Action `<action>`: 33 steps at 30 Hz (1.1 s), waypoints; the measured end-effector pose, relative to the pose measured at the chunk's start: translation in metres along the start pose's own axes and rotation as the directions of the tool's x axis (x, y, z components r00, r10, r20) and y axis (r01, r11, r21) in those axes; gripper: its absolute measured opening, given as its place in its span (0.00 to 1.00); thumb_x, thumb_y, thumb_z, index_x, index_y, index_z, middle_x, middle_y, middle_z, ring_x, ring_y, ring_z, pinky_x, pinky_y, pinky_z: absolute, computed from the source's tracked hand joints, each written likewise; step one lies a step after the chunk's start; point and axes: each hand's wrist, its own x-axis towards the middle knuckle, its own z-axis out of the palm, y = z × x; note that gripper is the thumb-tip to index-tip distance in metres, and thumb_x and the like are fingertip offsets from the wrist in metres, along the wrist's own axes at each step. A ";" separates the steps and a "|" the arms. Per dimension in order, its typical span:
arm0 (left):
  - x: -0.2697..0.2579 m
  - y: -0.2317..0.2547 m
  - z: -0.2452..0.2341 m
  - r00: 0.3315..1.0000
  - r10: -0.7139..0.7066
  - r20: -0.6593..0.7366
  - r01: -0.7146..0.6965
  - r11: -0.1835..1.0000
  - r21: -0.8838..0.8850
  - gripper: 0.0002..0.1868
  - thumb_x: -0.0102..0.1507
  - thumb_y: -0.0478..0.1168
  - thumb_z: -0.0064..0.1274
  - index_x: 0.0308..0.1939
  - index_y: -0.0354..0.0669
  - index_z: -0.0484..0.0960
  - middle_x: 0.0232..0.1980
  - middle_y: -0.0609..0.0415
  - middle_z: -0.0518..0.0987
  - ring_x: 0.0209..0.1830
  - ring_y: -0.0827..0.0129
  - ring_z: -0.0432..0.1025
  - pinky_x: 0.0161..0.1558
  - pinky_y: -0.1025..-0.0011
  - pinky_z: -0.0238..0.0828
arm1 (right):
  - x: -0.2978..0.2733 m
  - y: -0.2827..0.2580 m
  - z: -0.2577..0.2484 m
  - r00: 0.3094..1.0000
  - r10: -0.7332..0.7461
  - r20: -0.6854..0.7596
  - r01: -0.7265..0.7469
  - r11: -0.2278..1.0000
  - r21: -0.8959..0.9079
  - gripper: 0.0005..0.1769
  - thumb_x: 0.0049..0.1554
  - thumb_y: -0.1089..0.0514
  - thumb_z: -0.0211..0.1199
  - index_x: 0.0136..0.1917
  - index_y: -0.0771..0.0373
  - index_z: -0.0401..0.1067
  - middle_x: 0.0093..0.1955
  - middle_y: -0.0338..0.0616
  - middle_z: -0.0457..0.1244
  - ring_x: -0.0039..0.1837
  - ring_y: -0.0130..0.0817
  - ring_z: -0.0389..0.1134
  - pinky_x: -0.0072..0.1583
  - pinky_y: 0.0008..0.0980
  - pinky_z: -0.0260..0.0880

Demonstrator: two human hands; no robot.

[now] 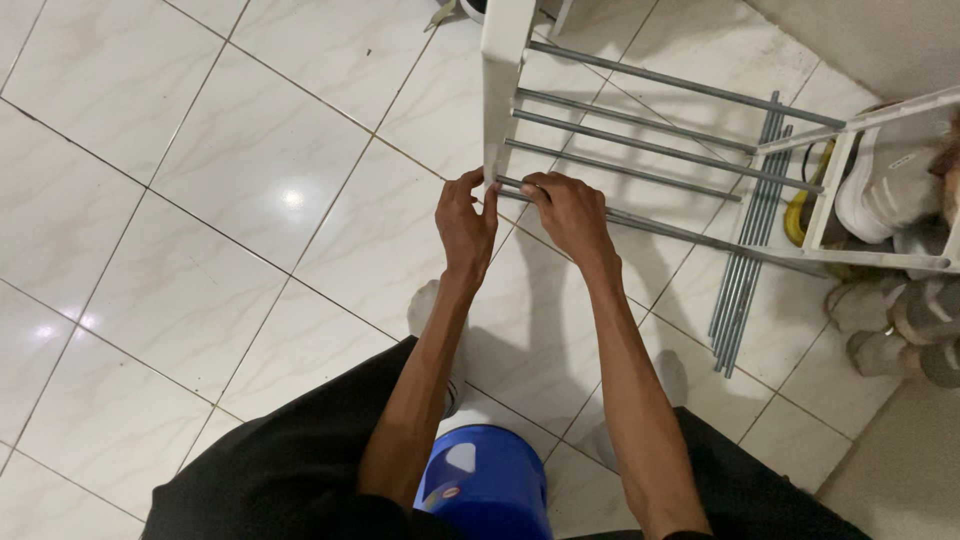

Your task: The person assembles a white plastic shoe rack by inserting metal rods into the side frames. They pick up rods one at a time and slide them into the designated slots on both sides of the rack, gradually building the shelving structure.

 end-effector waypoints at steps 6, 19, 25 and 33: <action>0.007 -0.002 -0.002 0.999 -0.037 0.013 0.037 0.999 -0.004 0.11 0.64 0.34 0.60 0.50 0.36 0.83 0.45 0.45 0.83 0.43 0.57 0.77 0.40 0.64 0.76 | 0.007 0.004 0.007 0.999 -0.038 0.001 0.038 0.999 -0.012 0.12 0.65 0.50 0.60 0.51 0.57 0.79 0.47 0.43 0.72 0.45 0.47 0.72 0.46 0.44 0.71; 0.015 -0.004 -0.007 0.998 -0.065 0.017 0.065 0.998 0.011 0.12 0.63 0.35 0.60 0.50 0.37 0.84 0.45 0.46 0.84 0.44 0.55 0.76 0.42 0.61 0.72 | -0.006 -0.007 0.042 0.933 -0.167 -0.319 0.126 0.982 -0.143 0.10 0.59 0.63 0.65 0.55 0.60 0.79 0.44 0.40 0.70 0.48 0.39 0.68 0.51 0.40 0.63; 0.012 -0.006 -0.006 0.998 -0.051 0.021 0.051 0.998 -0.021 0.13 0.64 0.33 0.59 0.52 0.37 0.83 0.47 0.46 0.84 0.46 0.56 0.75 0.44 0.62 0.73 | -0.003 -0.008 0.041 0.956 -0.132 -0.261 0.094 0.984 -0.155 0.10 0.60 0.63 0.64 0.56 0.61 0.78 0.44 0.37 0.71 0.47 0.38 0.69 0.49 0.41 0.61; 0.013 -0.012 -0.005 0.999 0.030 0.032 -0.033 0.996 0.083 0.12 0.64 0.34 0.59 0.52 0.36 0.81 0.47 0.46 0.83 0.49 0.53 0.74 0.49 0.58 0.71 | 0.016 -0.009 0.024 0.999 0.050 0.006 -0.049 0.997 -0.065 0.12 0.68 0.51 0.57 0.51 0.57 0.79 0.42 0.42 0.71 0.40 0.46 0.71 0.42 0.45 0.66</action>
